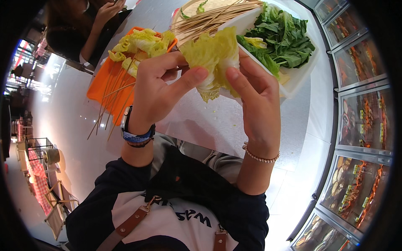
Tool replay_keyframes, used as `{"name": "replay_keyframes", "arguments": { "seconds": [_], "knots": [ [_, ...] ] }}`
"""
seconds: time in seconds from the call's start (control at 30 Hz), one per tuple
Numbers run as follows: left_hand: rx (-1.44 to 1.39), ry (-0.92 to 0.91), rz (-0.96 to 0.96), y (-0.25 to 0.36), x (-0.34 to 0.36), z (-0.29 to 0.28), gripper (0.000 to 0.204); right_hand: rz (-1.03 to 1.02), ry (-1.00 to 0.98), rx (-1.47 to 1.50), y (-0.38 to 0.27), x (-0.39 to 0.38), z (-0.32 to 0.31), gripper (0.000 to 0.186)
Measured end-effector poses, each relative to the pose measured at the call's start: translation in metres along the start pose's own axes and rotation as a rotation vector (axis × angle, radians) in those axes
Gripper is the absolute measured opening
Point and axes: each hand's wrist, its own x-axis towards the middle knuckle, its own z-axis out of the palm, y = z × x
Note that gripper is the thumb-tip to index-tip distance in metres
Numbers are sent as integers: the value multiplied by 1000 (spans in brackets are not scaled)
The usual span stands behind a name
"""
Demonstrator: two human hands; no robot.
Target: The person repeatedly picks up napa cabbage leaves and wooden skewers, then threads each leaf onto a skewer and places the finished skewer on an orange tray. The process is repeated multiple times with the same materials.
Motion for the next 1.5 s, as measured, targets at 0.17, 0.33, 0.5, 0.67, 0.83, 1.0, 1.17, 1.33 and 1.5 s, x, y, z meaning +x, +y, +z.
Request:
{"name": "replay_keyframes", "arguments": {
  "seconds": [0.17, 0.33, 0.5, 0.67, 0.83, 1.0, 1.17, 1.33, 1.5],
  "knots": [
    [-57, -84, -223, 2, -1, -12, 47, 18, 14, -14, 11, 2, 3, 38],
    [-12, -86, -200, 3, 1, -10, 50, 181, 223, 151, 21, 8, 9, 40],
    [6, -220, -187, 7, -3, -17, 38, 94, 249, 160, 20, 11, 12, 40],
    [42, -263, -158, 3, -5, -25, 28, 117, 311, 195, 23, 12, 10, 36],
    [191, -217, -179, 0, -5, -29, 18, 37, 351, 264, 14, 13, 2, 34],
    [243, -111, -38, 0, -7, -21, 14, 20, 205, 206, 16, 12, -4, 36],
    [287, -67, 52, -8, -13, -15, 10, -73, 135, 204, 28, 6, -20, 38],
    [460, -84, 176, -5, -20, -13, 5, 127, 415, 33, 33, 5, -35, 54],
    [405, -146, 4, 5, -20, -26, 16, 51, 178, -34, 42, 17, -35, 51]
  ]
}}
